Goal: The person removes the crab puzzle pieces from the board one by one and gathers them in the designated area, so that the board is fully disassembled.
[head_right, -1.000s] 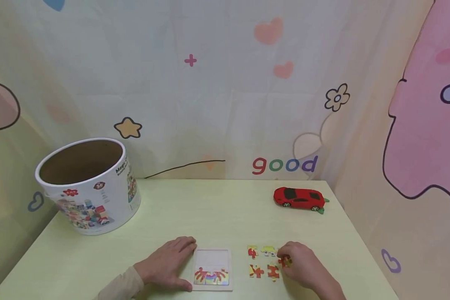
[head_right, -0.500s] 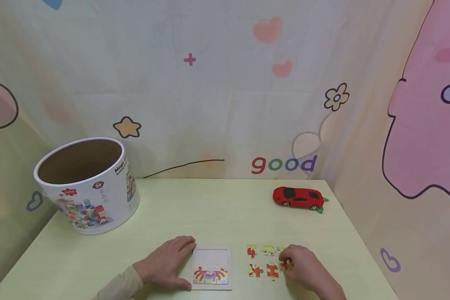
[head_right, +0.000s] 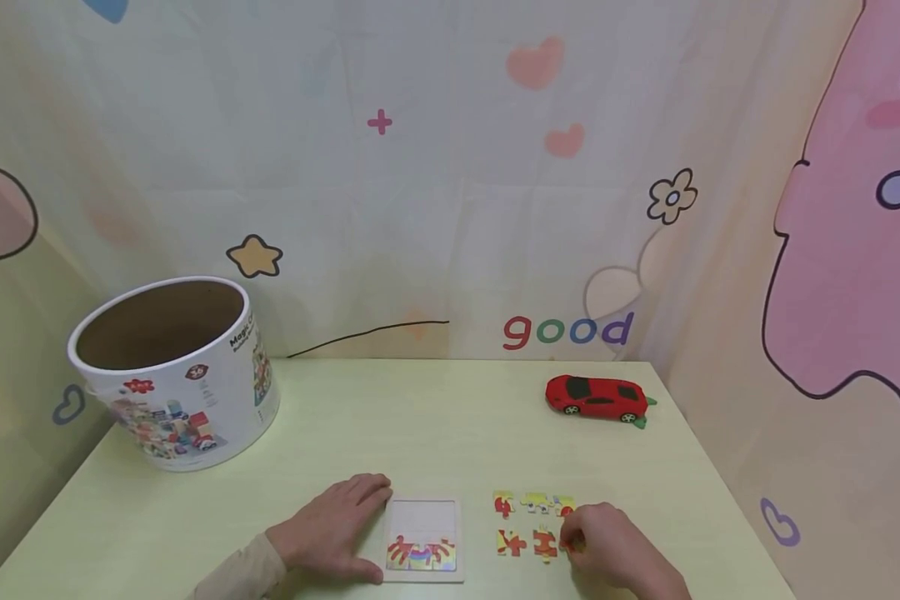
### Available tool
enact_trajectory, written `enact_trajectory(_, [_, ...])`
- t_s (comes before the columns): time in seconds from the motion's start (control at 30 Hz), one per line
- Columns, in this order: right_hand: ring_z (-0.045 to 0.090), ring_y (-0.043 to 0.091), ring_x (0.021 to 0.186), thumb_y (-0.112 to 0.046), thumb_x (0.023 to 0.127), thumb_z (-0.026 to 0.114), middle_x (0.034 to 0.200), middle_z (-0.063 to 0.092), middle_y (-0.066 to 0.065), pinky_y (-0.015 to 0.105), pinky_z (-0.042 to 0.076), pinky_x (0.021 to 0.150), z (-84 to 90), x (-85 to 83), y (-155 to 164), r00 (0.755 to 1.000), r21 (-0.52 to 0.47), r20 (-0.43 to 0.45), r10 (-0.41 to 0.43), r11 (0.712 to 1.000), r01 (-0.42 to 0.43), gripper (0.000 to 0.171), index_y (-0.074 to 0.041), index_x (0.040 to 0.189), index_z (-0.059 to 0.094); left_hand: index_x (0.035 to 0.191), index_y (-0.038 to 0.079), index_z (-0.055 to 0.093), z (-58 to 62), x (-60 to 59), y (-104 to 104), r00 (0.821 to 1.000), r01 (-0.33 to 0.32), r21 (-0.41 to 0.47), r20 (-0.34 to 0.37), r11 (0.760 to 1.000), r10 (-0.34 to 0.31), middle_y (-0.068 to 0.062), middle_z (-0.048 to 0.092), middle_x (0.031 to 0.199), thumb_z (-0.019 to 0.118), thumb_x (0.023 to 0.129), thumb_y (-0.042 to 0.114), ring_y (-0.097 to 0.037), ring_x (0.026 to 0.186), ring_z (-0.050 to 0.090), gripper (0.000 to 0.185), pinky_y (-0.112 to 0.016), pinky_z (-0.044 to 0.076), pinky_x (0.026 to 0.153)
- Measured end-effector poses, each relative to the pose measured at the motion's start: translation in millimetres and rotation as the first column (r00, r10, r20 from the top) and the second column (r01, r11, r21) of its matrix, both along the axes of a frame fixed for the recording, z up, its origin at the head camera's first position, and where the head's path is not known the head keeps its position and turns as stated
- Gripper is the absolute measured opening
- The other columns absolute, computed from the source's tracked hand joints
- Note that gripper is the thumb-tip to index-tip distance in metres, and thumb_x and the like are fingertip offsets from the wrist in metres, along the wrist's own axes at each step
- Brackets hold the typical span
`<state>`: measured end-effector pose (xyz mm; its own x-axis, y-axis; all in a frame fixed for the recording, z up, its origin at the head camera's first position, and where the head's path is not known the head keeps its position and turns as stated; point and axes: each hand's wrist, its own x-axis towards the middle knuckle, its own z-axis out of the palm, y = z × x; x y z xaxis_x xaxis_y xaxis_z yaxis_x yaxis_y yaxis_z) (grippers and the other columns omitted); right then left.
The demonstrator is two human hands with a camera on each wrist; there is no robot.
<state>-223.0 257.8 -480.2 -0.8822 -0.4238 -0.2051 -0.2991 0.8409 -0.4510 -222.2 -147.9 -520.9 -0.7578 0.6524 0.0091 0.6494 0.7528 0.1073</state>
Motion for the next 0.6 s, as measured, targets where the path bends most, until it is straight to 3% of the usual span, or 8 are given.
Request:
enact_trajectory(0.4, [0.054, 0.008, 0.074, 0.003, 0.077, 0.069, 0.079, 0.066, -0.011, 0.025, 0.052, 0.068, 1.7, -1.2, -3.6, 1.000, 0.023, -0.016, 0.018, 1.000, -0.018, 0.023, -0.019, 0.072, 0.074, 0.144, 0.007, 0.042, -2.0, -1.6, -0.3, 1.000, -0.001, 0.004, -0.010, 1.000, 0.001, -0.009, 0.040, 0.148, 0.050, 0.074, 0.085, -0.025, 0.138, 0.038, 0.105, -0.044, 0.038, 0.113])
enact_trajectory(0.6, [0.053, 0.003, 0.073, 0.002, 0.076, 0.068, 0.077, 0.065, -0.014, 0.022, 0.051, 0.066, -0.4, -0.7, -2.0, 0.995, 0.010, -0.068, 0.078, 0.997, -0.077, 0.025, -0.022, 0.070, 0.072, 0.143, 0.007, 0.043, -1.9, -1.7, -1.0, 1.000, 0.010, 0.010, -0.021, 1.000, -0.010, -0.010, 0.042, 0.147, 0.049, 0.073, 0.086, -0.026, 0.137, 0.040, 0.106, -0.044, 0.038, 0.113])
